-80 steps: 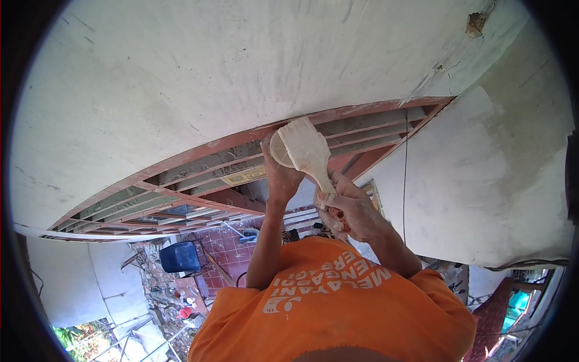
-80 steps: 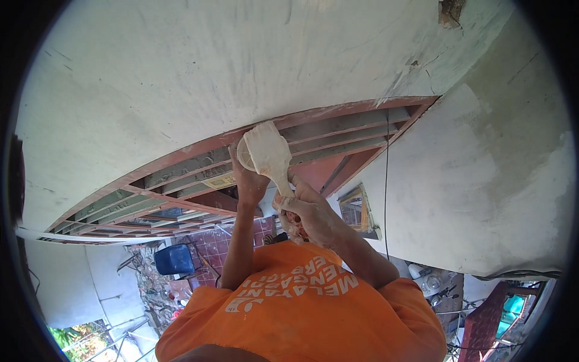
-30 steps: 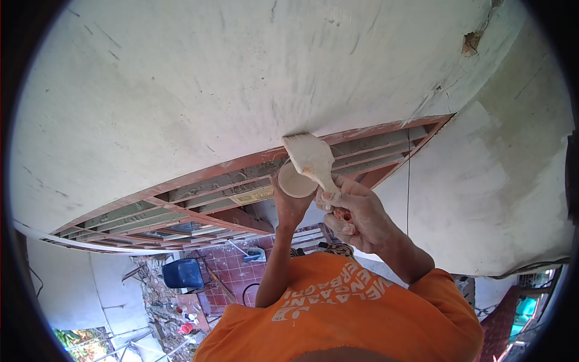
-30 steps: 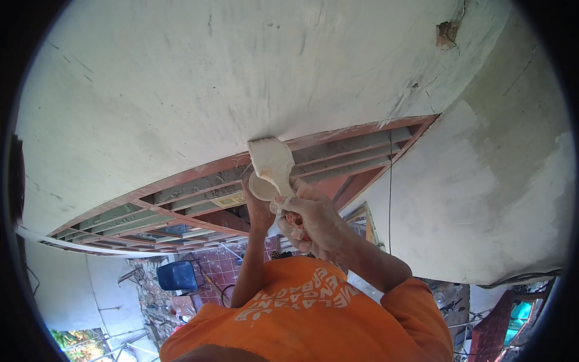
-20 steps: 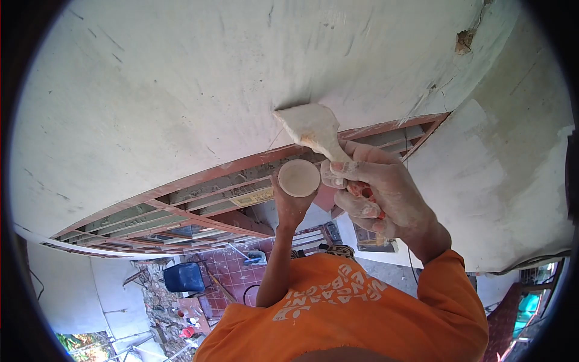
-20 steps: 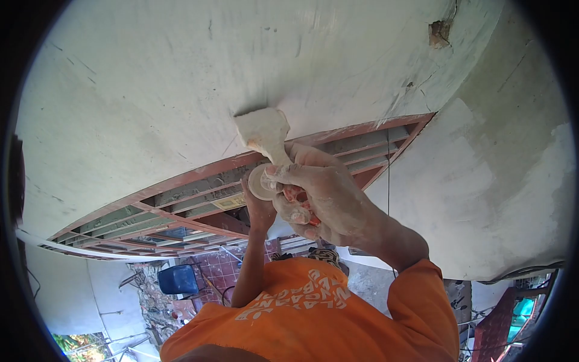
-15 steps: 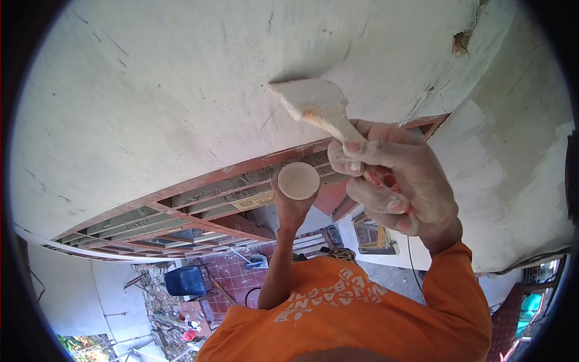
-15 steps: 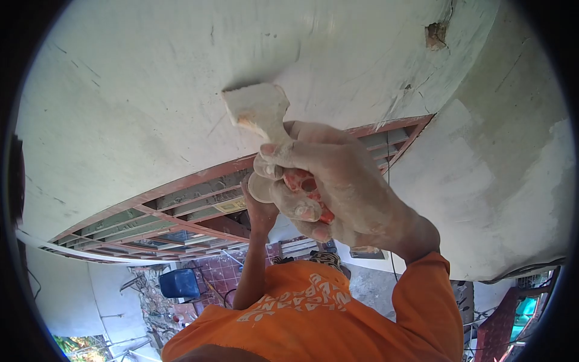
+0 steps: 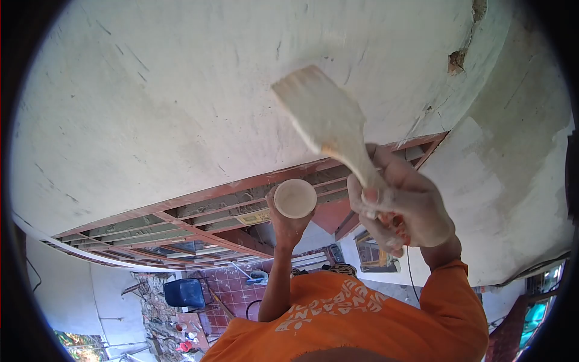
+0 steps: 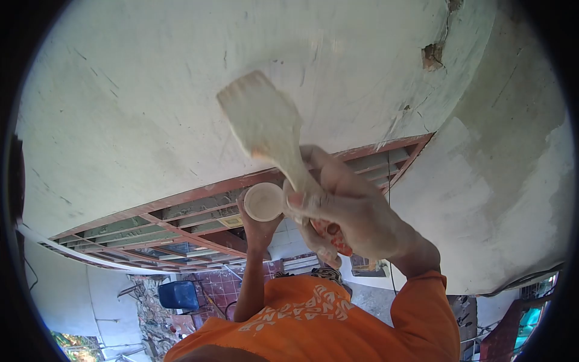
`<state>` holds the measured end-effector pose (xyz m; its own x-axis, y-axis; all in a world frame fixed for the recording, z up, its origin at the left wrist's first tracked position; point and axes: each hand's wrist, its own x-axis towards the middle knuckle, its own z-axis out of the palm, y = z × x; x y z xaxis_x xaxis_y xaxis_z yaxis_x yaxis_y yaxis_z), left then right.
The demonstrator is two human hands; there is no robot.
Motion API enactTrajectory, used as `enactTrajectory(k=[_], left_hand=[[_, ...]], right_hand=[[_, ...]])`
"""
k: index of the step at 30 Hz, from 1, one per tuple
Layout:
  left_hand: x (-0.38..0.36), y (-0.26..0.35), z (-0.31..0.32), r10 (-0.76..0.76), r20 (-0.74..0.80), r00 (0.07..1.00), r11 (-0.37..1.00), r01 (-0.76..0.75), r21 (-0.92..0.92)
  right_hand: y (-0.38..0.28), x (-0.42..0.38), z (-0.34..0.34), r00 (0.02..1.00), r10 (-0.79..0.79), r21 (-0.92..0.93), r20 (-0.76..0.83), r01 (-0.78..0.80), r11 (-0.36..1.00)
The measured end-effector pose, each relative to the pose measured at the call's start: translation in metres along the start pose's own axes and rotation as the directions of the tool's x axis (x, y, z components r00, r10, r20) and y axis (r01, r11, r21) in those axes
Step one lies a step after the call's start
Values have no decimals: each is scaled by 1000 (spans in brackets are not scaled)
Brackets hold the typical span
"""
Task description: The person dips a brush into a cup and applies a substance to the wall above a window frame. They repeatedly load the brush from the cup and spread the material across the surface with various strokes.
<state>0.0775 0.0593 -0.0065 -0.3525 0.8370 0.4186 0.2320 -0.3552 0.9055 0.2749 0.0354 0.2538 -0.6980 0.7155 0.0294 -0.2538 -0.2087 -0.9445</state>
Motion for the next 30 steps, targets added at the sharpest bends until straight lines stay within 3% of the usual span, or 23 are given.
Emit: enactTrajectory(k=[1,4,5,7,8,10,11,13,14,16,26,28,30], left_hand=[[-2,-2,-2,12,-13,1000,1000,-12,8],[-6,-1,-9,24,-27,999,1000,-24,19],[-6,1,-11,24,-19,1000,1000,-23,18],[-7,4,-12,14,-23,1000,1000,-13,26],[-8,5,-13,3,-25,1000,999,-2,34],[-9,-1,-11,10,-26,1000,999,-9,51],[-10,-6,-11,13,-19,1000,997,-12,70],[-12,-15,-10,16,-27,999,996,-14,84],[-13,-18,-9,20,-33,999,996,-17,93],[-12,-18,-7,2,-30,1000,998,0,70],[-2,-23,1,-75,-10,997,997,76,35],[-4,-27,3,-61,-14,998,998,61,19],[1,-29,7,-27,-29,999,1000,27,-5]], right_hand=[[8,-2,-7,1000,1,-5,7,-1,1000],[24,-5,-25,996,92,-366,0,-86,927],[26,-4,-33,996,91,-369,6,-83,926],[31,-1,-47,991,-127,-686,30,113,719],[27,-1,-49,991,-128,-687,33,115,717],[18,2,-51,962,-250,-986,113,139,90],[15,5,-49,961,-250,-985,117,144,92],[12,11,-44,902,-307,-922,303,196,-335],[13,14,-43,904,-300,-921,306,201,-332],[19,20,-41,899,-264,-862,350,199,-465],[4,53,-16,965,-4,-653,262,175,-737],[-1,65,-13,911,17,-604,411,287,-744],[2,79,-10,912,16,-576,411,273,-771]])
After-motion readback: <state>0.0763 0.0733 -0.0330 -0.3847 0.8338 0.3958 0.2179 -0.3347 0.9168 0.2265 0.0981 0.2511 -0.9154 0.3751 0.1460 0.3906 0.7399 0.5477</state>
